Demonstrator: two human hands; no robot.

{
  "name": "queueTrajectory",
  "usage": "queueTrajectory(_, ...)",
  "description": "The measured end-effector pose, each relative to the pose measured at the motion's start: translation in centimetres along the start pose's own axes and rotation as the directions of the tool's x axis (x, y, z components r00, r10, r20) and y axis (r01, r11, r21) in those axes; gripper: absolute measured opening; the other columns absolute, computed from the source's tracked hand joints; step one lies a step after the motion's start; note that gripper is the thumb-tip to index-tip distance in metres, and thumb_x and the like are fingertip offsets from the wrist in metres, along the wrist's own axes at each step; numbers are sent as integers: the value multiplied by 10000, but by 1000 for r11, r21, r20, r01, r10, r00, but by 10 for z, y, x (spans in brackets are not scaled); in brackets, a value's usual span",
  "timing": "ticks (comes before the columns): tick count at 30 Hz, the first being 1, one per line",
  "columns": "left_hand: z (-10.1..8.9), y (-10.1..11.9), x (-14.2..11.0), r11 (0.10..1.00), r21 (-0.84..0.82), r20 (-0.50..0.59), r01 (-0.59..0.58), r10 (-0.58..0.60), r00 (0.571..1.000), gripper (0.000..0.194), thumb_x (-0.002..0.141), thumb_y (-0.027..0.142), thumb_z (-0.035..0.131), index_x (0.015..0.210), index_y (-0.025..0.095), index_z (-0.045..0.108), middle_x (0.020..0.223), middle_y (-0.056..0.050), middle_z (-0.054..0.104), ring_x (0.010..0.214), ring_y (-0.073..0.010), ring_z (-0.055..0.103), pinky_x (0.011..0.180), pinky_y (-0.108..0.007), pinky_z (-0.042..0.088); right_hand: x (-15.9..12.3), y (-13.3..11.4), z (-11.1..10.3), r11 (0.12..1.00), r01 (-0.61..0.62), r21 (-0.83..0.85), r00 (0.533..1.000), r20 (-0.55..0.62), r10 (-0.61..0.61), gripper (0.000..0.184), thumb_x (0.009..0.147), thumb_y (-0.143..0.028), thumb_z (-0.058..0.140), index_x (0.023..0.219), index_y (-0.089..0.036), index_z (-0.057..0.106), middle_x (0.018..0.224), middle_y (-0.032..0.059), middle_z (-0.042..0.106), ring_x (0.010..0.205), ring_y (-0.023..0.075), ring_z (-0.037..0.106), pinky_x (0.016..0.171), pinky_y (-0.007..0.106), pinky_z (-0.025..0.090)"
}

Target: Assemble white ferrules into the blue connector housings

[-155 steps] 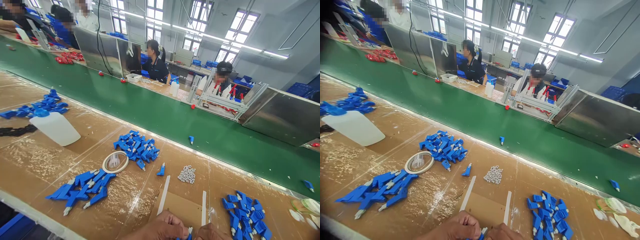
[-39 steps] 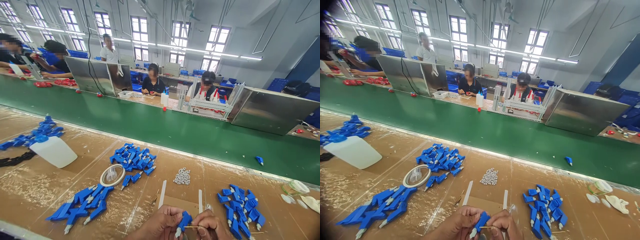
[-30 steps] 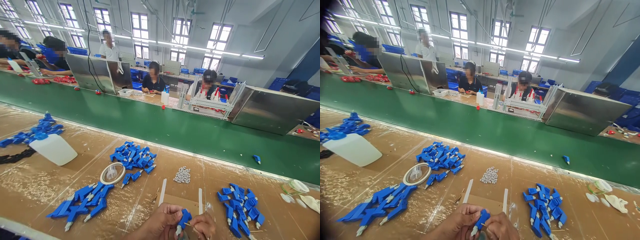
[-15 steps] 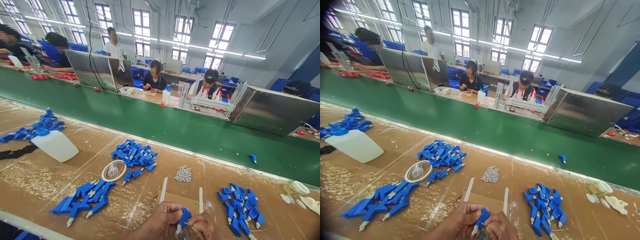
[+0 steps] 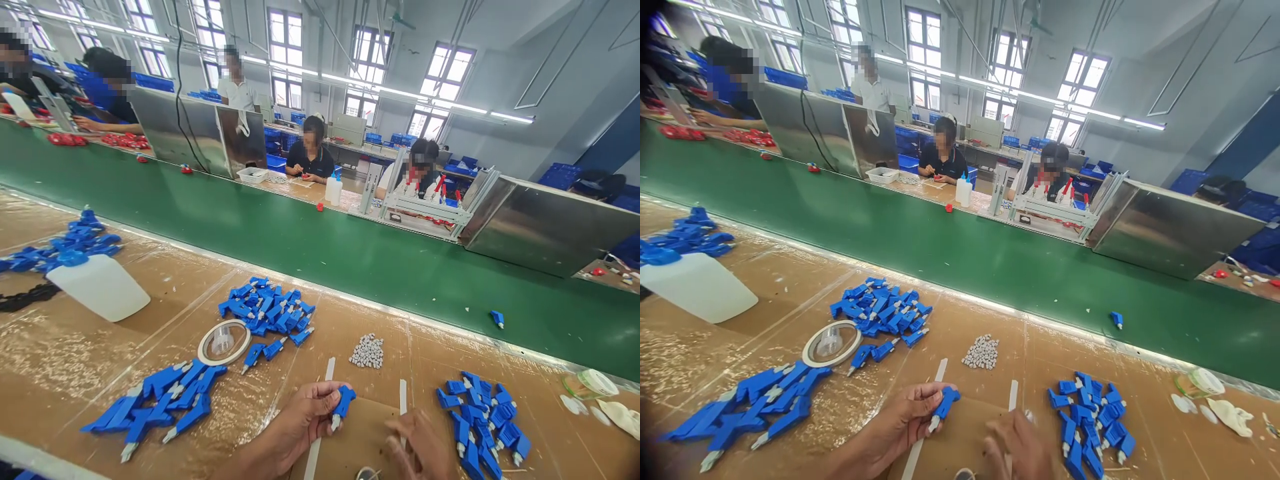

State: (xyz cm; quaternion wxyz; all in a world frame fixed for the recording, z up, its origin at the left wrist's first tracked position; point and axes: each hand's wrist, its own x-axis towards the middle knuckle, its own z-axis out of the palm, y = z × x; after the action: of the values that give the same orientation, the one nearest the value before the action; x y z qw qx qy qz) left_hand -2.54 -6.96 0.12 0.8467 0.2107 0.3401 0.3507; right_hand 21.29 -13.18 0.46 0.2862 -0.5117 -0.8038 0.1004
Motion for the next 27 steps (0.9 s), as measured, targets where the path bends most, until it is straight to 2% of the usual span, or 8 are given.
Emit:
queueTrajectory(3, -2, -3, 5, 1000, -15, 2, 7, -7, 1000, 451, 597, 374, 896, 927, 98, 757, 709, -29, 630, 544, -69, 564, 526, -175, 396, 32, 10, -3, 987, -145, -72, 989, -13, 145, 217, 1003, -279, 445, 942, -231, 648, 815, 53, 692, 709, 219, 690, 639, 313, 556)
queueTrajectory(7, -2, -6, 7, 1000, -7, 17, 15, -15, 1000, 480, 560, 423, 905, 881, 102, 749, 694, -19, 625, 536, -72, 572, 525, -180, 389, 67, 22, 9, 979, -131, -156, 987, 73, 144, 236, 986, -202, 420, 914, -228, 644, 865, 58, 716, 808, 237, 709, 717, 343, 562)
queueTrajectory(12, -1, -8, 11, 1000, 9, -2, 26, -26, 1000, 572, 484, 492, 916, 868, 104, 744, 665, -15, 629, 505, -82, 567, 494, -193, 367, 82, 26, 24, 955, -155, -252, 973, 130, 192, 244, 975, -173, 425, 880, -195, 649, 865, 89, 713, 795, 259, 704, 727, 382, 553)
queueTrajectory(15, -1, -8, 11, 1000, 10, 12, 9, -10, 1000, 535, 524, 487, 902, 868, 107, 747, 664, -18, 632, 504, -77, 557, 494, -191, 368, 90, 23, 25, 923, -193, -332, 951, 170, 259, 241, 971, -155, 455, 870, -174, 673, 887, 116, 721, 831, 275, 706, 745, 385, 543)
queueTrajectory(18, 0, -9, 7, 1000, 1, -4, 6, -6, 1000, 523, 524, 466, 909, 876, 110, 756, 661, -13, 630, 505, -76, 559, 499, -189, 381, 102, 12, 20, 873, -241, -424, 907, 221, 357, 192, 946, -129, 526, 877, -162, 702, 930, 124, 743, 886, 274, 707, 773, 371, 542)
queueTrajectory(21, 1, -10, 2, 1000, 1, -42, 19, -19, 999, 526, 514, 449, 918, 885, 108, 766, 643, -11, 629, 506, -77, 561, 506, -185, 394, 115, -2, 17, 812, -277, -513, 834, 290, 468, 112, 928, -153, 603, 883, -145, 705, 946, 84, 753, 897, 239, 708, 793, 374, 558)
queueTrajectory(24, 0, -11, -1, 998, 16, -69, 54, -53, 996, 512, 516, 422, 923, 899, 116, 772, 639, -15, 644, 512, -82, 578, 503, -175, 400, 126, -11, 17, 750, -306, -587, 750, 336, 569, 153, 941, -276, 642, 924, -131, 688, 965, 50, 734, 878, 202, 703, 804, 398, 574)
queueTrajectory(27, 0, -11, -2, 998, 20, -79, 62, -61, 995, 504, 506, 401, 930, 898, 125, 775, 646, -17, 658, 513, -85, 594, 504, -166, 415, 132, -17, 17, 732, -306, -608, 714, 362, 599, 183, 946, -308, 640, 987, -134, 680, 1029, 60, 721, 923, 211, 695, 834, 420, 571)
